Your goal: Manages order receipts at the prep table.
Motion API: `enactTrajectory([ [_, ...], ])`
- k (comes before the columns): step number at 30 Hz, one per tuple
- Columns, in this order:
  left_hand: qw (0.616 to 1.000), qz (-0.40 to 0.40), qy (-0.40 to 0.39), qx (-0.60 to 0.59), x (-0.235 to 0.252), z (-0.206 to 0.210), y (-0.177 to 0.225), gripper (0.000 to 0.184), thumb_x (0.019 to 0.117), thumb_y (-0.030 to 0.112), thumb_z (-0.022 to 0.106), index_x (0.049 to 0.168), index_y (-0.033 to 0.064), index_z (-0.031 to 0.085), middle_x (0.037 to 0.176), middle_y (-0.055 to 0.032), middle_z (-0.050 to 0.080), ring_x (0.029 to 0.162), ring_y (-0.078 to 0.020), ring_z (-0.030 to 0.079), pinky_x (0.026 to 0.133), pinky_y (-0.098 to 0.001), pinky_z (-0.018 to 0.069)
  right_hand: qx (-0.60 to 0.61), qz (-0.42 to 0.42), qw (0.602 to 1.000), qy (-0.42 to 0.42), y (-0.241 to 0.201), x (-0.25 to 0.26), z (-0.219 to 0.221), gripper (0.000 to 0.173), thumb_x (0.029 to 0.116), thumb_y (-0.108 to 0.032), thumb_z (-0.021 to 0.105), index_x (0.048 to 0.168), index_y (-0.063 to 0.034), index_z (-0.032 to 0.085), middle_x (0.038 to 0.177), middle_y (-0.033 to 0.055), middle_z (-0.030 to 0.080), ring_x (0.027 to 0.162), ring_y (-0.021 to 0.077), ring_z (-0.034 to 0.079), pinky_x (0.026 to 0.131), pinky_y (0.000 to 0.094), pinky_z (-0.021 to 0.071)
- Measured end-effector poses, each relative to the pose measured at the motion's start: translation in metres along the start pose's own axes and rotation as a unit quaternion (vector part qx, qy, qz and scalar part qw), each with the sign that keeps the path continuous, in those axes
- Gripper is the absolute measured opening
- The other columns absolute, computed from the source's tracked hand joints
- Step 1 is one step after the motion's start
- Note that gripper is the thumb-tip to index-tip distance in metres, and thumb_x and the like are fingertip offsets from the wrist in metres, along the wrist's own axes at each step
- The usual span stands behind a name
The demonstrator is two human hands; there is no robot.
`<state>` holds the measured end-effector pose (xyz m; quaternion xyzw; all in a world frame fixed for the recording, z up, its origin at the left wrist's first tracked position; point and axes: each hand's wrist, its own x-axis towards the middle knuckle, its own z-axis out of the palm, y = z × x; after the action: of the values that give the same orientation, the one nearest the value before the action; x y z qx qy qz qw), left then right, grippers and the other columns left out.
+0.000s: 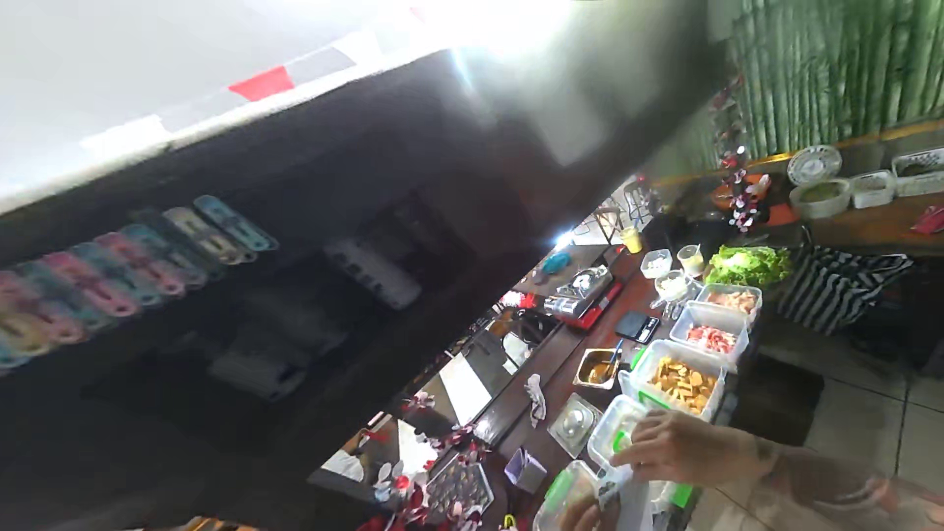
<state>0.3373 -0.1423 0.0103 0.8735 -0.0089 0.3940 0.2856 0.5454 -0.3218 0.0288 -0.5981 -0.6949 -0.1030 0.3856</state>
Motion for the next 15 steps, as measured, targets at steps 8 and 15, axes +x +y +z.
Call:
enactTrajectory([
  [8,0.989,0.122,0.059,-0.059,0.196,0.026,0.027,0.011,0.0914,0.016,0.077,0.093,0.0052,0.078,0.105,-0.0043,0.075,0.099,-0.0098,0.071,0.087,-0.0252,0.0605,-0.022,0.029,0.999,0.041,0.048,0.08,-0.146,0.033,0.1058,-0.03,0.057,0.137,-0.0205,0.064,0.106,-0.0002,0.075,0.096,0.0096,0.071,0.091,0.0335,0.0589],
  [15,0.988,0.133,0.08,-0.006,0.334,0.039,0.06,0.026,0.1028,0.026,0.062,0.105,0.0043,0.075,0.107,-0.0044,0.072,0.09,-0.0094,0.07,0.078,-0.0285,0.0608,-0.209,-0.114,0.966,0.106,0.078,0.13,-0.303,0.019,0.1006,-0.02,0.064,0.114,-0.0122,0.075,0.101,-0.0011,0.075,0.089,0.0064,0.07,0.081,0.0237,0.0586],
])
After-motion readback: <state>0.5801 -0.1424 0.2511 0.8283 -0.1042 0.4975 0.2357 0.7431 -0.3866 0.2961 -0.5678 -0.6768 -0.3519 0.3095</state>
